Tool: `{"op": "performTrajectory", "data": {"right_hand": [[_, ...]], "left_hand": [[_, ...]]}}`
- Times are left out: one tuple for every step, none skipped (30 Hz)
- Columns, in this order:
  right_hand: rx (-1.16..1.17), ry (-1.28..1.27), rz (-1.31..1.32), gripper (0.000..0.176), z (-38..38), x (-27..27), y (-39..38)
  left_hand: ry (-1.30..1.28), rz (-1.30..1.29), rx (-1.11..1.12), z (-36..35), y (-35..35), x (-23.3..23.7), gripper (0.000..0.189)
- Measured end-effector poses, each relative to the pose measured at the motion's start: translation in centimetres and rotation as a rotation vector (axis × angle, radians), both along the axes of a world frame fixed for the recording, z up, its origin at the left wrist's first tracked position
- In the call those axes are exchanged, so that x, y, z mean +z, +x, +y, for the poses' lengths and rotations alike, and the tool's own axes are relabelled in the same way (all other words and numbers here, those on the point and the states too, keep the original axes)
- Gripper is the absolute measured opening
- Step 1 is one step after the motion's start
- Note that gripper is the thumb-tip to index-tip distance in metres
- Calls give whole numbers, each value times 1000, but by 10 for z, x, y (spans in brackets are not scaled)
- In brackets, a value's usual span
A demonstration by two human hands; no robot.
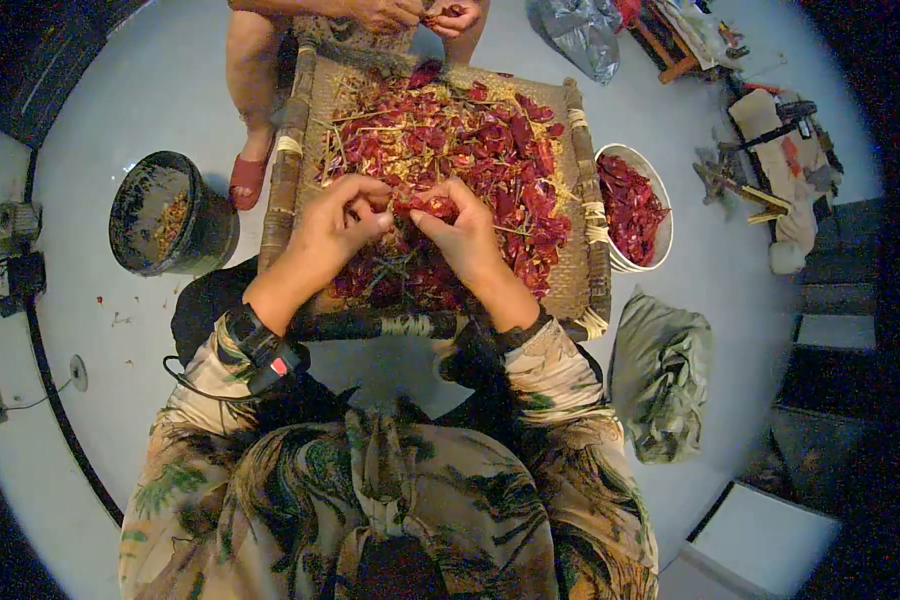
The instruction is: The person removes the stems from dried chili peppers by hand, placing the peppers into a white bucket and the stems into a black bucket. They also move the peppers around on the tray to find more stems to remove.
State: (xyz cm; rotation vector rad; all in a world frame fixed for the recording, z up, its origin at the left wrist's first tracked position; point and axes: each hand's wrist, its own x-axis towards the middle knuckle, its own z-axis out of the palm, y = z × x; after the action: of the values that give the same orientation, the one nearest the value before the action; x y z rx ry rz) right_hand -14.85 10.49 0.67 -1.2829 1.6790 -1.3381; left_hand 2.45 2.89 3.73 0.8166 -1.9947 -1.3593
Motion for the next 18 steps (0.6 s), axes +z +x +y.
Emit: {"op": "performTrajectory", "data": {"right_hand": [[15, -44, 63, 19, 1, 2, 1], [33, -87, 126, 19, 1, 3, 3], [52, -131, 188, 18, 2, 4, 5], [66, -130, 184, 18, 2, 5, 7], [79, -130, 180, 18, 3, 6, 10], [91, -128, 176, 17, 4, 6, 12], [98, -131, 174, 18, 4, 5, 12], [102, -133, 172, 19, 4, 3, 12], [105, -136, 170, 20, 4, 4, 12], [116, -150, 141, 20, 3, 4, 12], [126, -163, 111, 20, 2, 5, 14], [135, -176, 81, 20, 2, 6, 15], [149, -124, 39, 19, 3, 6, 15], [162, -72, -2, 18, 4, 5, 14], [174, -19, -44, 17, 5, 6, 14], [159, -41, -4, 16, 6, 7, 15], [144, -63, 36, 15, 6, 8, 16], [130, -84, 75, 15, 7, 9, 17]], "left_hand": [[5, 14, 24, -1, 0, 4, 15], [-75, 13, 21, -2, -1, 3, 14], [-155, 12, 19, -1, -2, 3, 13], [-236, 10, 17, -2, -2, 2, 12], [-244, 22, 14, -3, -3, -2, 12], [-252, 34, 12, -3, -3, -6, 12], [-260, 46, 9, -3, -3, -10, 11], [-260, 58, 17, -3, -3, -13, 11], [-260, 70, 25, -3, -2, -14, 10], [-261, 84, 33, -4, -3, -15, 9], [-275, 90, 38, -3, -3, -15, 9], [-289, 96, 43, -1, -2, -13, 9], [-303, 102, 47, 0, -2, -12, 10], [-296, 104, 61, 1, -2, -14, 9], [-289, 106, 74, 2, -3, -16, 9], [-283, 109, 88, 3, -4, -19, 8], [-211, 120, 94, 4, -4, -20, 8], [-139, 129, 102, 6, -5, -21, 8]]}}
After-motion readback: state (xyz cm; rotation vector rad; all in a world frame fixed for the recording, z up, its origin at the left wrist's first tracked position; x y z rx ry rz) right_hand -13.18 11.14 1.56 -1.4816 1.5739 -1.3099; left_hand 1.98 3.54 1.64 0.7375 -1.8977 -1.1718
